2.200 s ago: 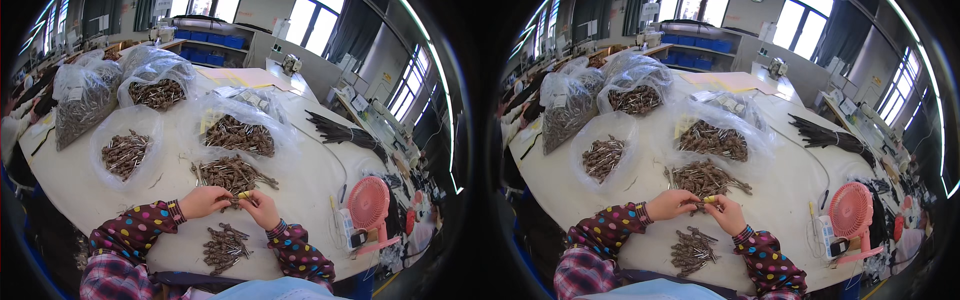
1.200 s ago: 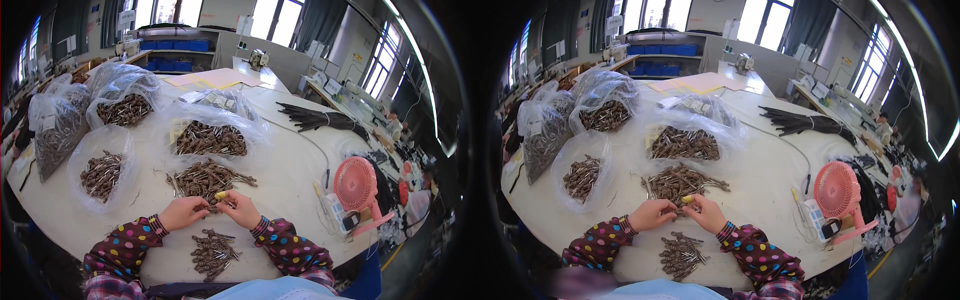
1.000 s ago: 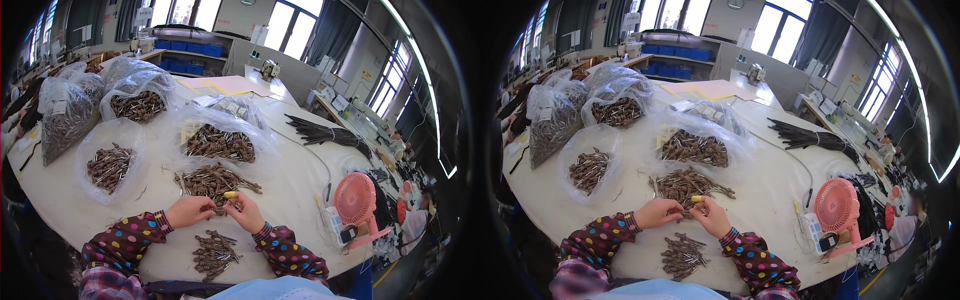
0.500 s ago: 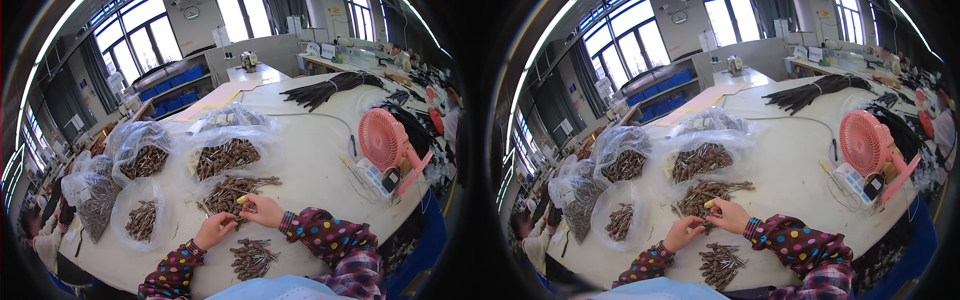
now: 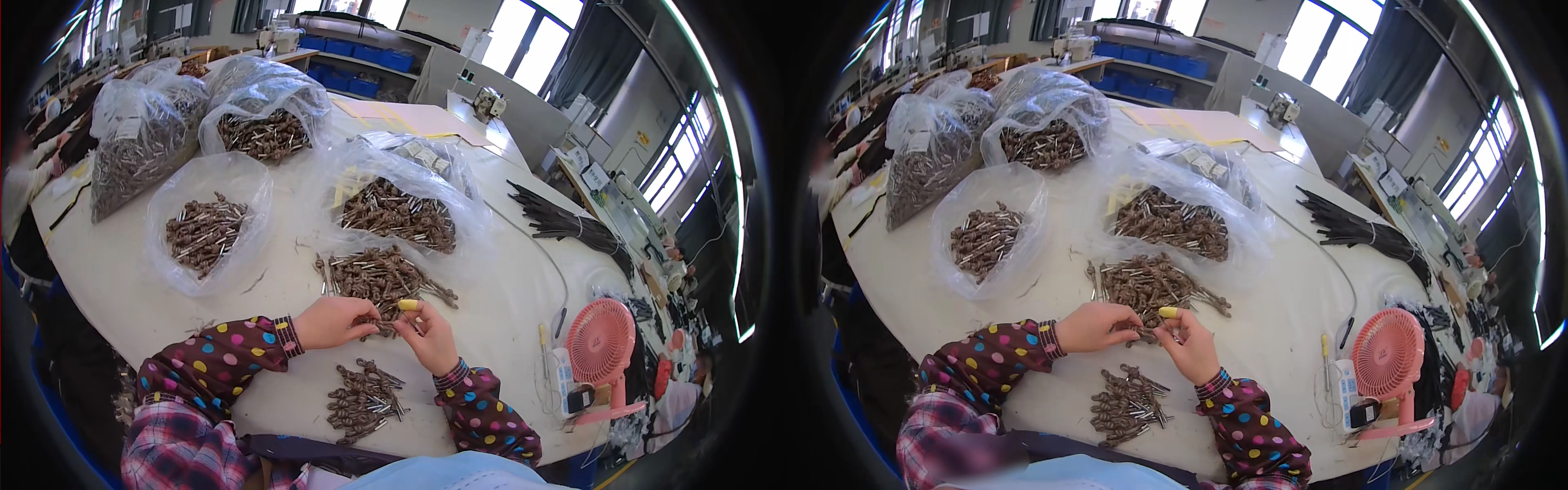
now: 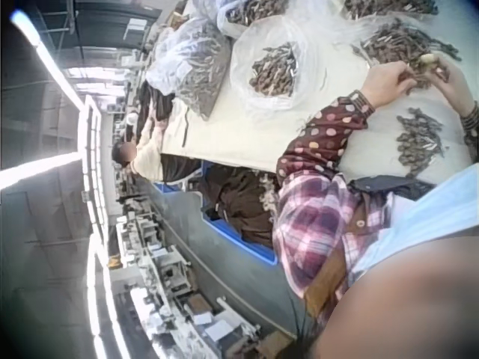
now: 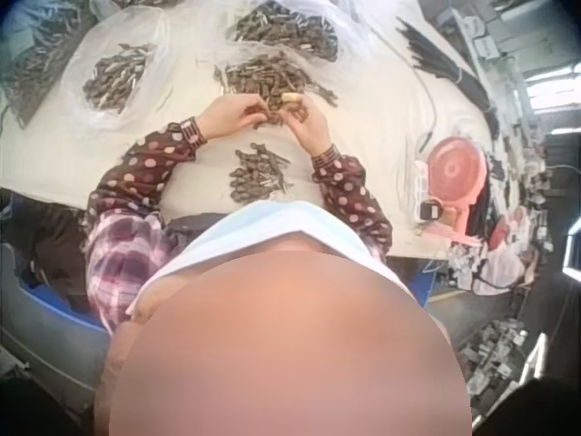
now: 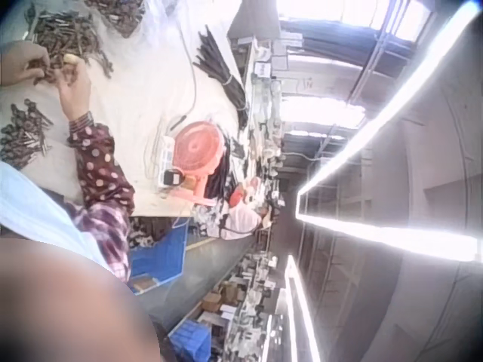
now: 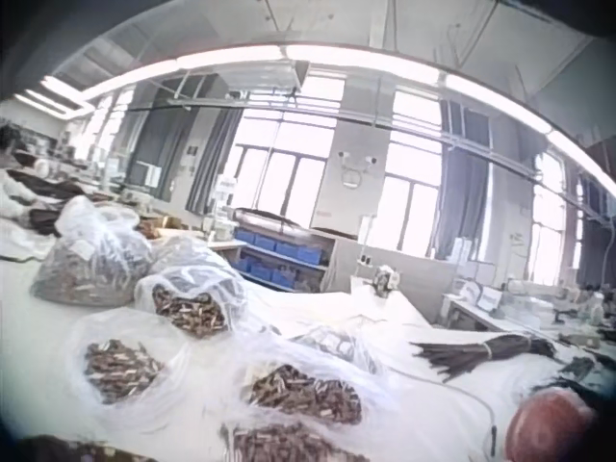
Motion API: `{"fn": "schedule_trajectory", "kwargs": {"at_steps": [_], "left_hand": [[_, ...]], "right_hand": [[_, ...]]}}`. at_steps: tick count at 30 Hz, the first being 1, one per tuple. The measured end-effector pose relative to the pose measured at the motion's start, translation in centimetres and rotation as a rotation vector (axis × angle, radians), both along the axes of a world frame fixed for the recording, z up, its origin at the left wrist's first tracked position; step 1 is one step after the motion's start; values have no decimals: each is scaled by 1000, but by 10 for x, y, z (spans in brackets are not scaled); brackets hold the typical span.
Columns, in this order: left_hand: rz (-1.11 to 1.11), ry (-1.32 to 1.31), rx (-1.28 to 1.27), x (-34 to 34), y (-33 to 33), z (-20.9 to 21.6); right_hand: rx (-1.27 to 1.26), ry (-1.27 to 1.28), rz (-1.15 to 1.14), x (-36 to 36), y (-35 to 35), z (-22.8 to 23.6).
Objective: Assembling small metal hardware onto knotted leather pull tabs.
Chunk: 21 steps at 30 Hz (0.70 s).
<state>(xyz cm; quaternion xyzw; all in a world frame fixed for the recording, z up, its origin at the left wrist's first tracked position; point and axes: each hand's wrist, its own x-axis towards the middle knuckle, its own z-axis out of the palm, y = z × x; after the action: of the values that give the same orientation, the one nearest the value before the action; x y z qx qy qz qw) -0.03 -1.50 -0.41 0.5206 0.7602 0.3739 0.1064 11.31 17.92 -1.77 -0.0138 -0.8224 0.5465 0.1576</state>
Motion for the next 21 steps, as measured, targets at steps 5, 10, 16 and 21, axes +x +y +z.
{"fn": "schedule_trajectory", "kwargs": {"at_steps": [5,10,16,21], "left_hand": [[36,-182,142,-9,6,-5],[89,-271,36,-6,14,9],[96,-280,1,-2,16,4],[82,26,71,1,13,6]], "right_hand": [[-68,10,-72,-6,6,4],[122,-53,-70,-4,8,23],[102,-88,-29,0,12,15],[136,-142,-55,2,4,9]]}}
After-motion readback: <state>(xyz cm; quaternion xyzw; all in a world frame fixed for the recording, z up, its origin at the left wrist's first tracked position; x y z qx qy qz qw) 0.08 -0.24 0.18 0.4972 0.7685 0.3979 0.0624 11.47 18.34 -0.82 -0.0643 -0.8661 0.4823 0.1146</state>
